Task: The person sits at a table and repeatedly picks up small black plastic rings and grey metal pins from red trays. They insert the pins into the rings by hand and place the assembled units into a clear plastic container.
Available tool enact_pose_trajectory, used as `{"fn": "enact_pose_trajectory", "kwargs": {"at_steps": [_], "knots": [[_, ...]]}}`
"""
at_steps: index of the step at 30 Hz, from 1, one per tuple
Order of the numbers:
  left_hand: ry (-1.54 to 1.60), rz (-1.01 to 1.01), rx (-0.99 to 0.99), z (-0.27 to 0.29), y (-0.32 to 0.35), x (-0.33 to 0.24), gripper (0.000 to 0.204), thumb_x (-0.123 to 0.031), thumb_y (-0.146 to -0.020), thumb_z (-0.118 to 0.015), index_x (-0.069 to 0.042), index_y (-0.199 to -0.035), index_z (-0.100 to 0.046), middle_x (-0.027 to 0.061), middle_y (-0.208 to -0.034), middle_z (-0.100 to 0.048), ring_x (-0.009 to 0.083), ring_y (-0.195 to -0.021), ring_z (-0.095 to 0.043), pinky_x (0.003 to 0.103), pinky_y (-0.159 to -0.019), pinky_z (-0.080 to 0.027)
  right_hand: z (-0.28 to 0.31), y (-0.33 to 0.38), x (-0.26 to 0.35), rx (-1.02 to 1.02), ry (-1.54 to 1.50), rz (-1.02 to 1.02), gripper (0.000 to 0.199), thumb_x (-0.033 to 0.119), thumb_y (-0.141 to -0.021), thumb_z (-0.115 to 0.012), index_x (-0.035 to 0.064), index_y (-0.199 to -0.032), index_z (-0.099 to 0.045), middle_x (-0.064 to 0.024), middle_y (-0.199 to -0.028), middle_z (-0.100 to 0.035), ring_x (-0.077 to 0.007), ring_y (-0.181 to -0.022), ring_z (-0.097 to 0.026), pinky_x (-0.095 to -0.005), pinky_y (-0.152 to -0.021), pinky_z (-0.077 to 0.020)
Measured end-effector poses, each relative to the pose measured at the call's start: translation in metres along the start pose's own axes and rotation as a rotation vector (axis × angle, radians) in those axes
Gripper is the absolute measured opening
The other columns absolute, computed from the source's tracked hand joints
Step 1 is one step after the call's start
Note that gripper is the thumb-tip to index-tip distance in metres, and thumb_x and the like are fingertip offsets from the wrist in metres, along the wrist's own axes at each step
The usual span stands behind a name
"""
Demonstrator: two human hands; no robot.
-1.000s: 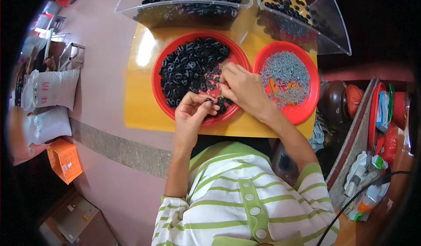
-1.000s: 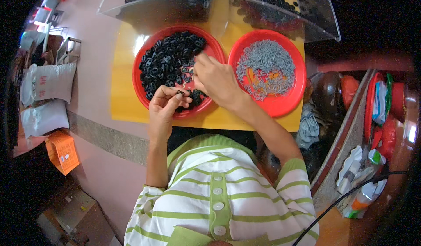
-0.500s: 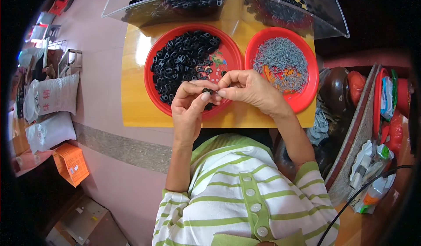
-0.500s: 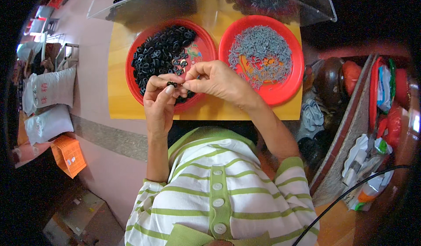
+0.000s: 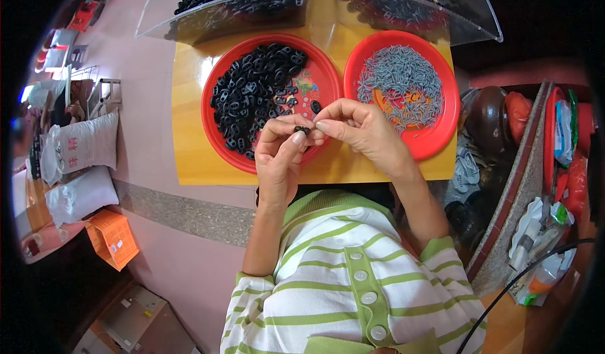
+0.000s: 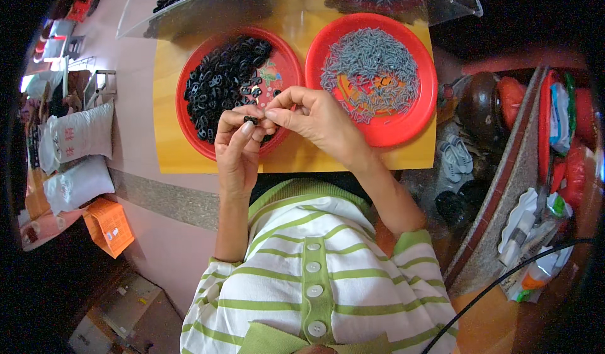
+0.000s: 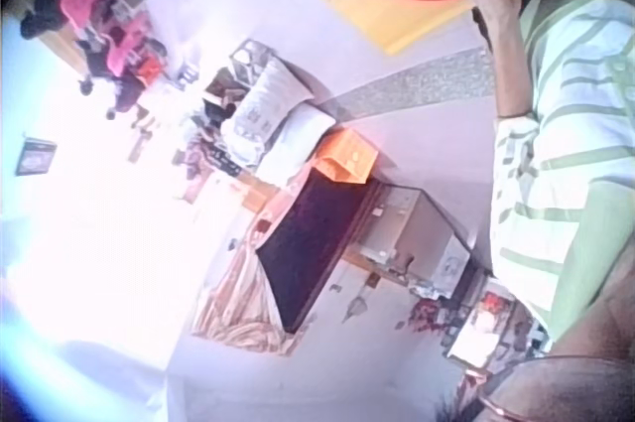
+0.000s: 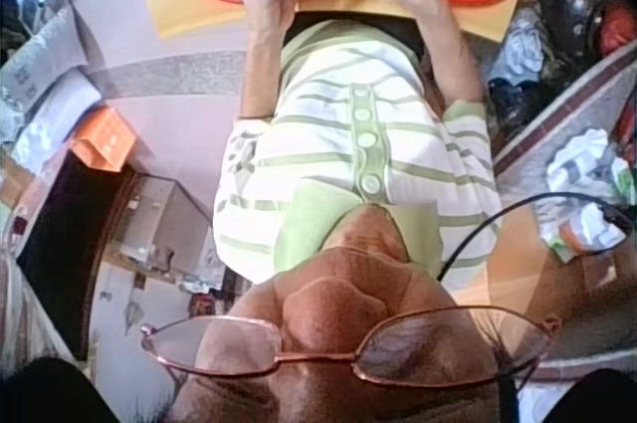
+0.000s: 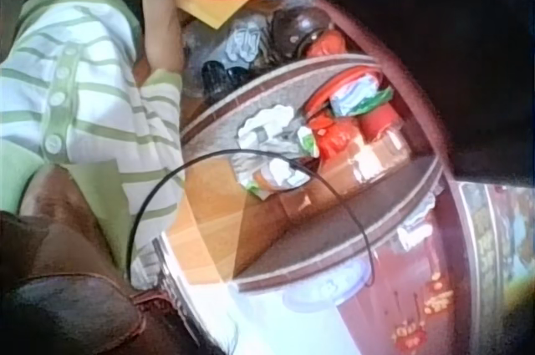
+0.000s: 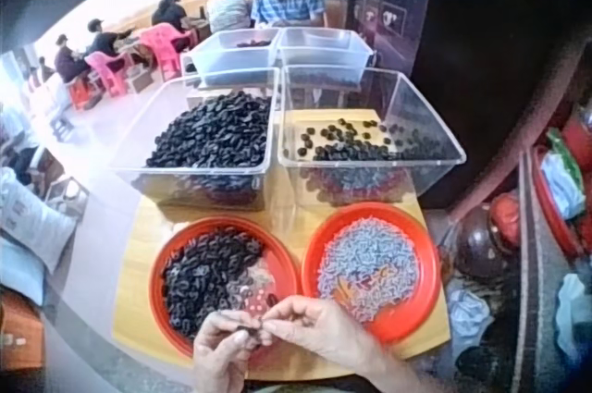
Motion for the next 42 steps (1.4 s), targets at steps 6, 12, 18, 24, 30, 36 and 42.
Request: {"fn": "enact_pose_trajectory", "kwargs": {"at_steps": [6, 12, 18, 24, 30, 36, 42], "knots": [[-0.253, -0.138, -0.028, -0.002, -0.002, -0.004, 0.007, 0.004, -0.087, -0.057, 0.0, -0.093, -0.055, 0.0115, -0.105, -0.057, 0.0147, -0.091, -0.06, 0.028, -0.082, -0.051, 0.013, 0.002, -0.008, -0.118, 0.082, 0.093, 0.012, 0.011, -0.084, -0.068, 0.0016, -0.093, -0.066, 0.0009, -0.081, -0.066, 0.0, -0.065, -0.051, -0.0157, -0.058, -0.04], [-0.495, -0.228, -0.032, -0.005, 0.002, -0.008, 0.009, 0.006, -0.086, -0.058, 0.0, -0.093, -0.055, 0.0106, -0.105, -0.057, 0.0131, -0.09, -0.06, 0.025, -0.082, -0.049, 0.018, 0.002, 0.002, -0.219, 0.241, 0.223, 0.009, 0.007, -0.081, -0.07, 0.0013, -0.088, -0.067, 0.0052, -0.073, -0.056, 0.0005, -0.058, -0.039, -0.0167, -0.051, -0.0328], [-0.239, -0.095, -0.133, 0.002, -0.004, -0.008, 0.005, 0.003, -0.089, -0.054, 0.002, -0.093, -0.054, 0.0147, -0.098, -0.063, 0.0171, -0.081, -0.065, 0.029, -0.076, -0.054, 0.008, 0.003, 0.024, -0.247, 0.348, 0.388, 0.008, 0.004, -0.083, -0.068, 0.0002, -0.089, -0.064, 0.0021, -0.08, -0.057, -0.0011, -0.065, -0.05, -0.0173, -0.054, -0.0394], [-0.061, 0.161, -0.102, 0.011, -0.002, 0.006, 0.005, -0.001, -0.09, -0.054, 0.002, -0.093, -0.052, 0.0169, -0.087, -0.065, 0.0201, -0.073, -0.067, 0.029, -0.067, -0.056, 0.0, -0.004, 0.016, -0.104, 0.235, 0.27, 0.008, 0.005, -0.089, -0.059, -0.0001, -0.094, -0.062, -0.0025, -0.082, -0.064, -0.0064, -0.074, -0.062, -0.0204, -0.061, -0.0495], [-0.157, 0.184, -0.097, 0.013, 0.002, 0.006, 0.006, -0.001, -0.089, -0.055, 0.001, -0.094, -0.053, 0.0146, -0.084, -0.065, 0.0186, -0.068, -0.065, 0.028, -0.06, -0.055, -0.012, -0.002, 0.017, -0.029, 0.237, 0.168, 0.01, 0.008, -0.092, -0.056, -0.0013, -0.093, -0.06, -0.0031, -0.078, -0.065, -0.0068, -0.068, -0.062, -0.021, -0.06, -0.0498], [-0.145, 0.167, -0.078, 0.013, 0.003, 0.003, 0.007, 0.0, -0.089, -0.057, 0.003, -0.095, -0.057, 0.0123, -0.085, -0.066, 0.0149, -0.069, -0.064, 0.026, -0.061, -0.054, -0.009, -0.002, 0.013, -0.025, 0.256, 0.131, 0.01, 0.008, -0.091, -0.057, -0.0015, -0.093, -0.06, -0.0037, -0.081, -0.065, -0.0068, -0.072, -0.062, -0.0217, -0.062, -0.051], [-0.163, 0.156, -0.064, 0.012, 0.004, 0.002, 0.008, 0.0, -0.089, -0.057, 0.003, -0.096, -0.058, 0.0122, -0.085, -0.066, 0.0148, -0.069, -0.064, 0.026, -0.061, -0.054, -0.01, -0.001, 0.019, -0.047, 0.35, 0.141, 0.01, 0.007, -0.09, -0.059, -0.0016, -0.093, -0.061, -0.0037, -0.082, -0.066, -0.0064, -0.072, -0.062, -0.0217, -0.06, -0.0517]]}}
Point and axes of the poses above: each hand's wrist, its own y-axis away from the middle knuckle, its own z-axis out of the back of the hand, x = y × z, the point moved 9 cm from there along -y, towards the middle knuckle
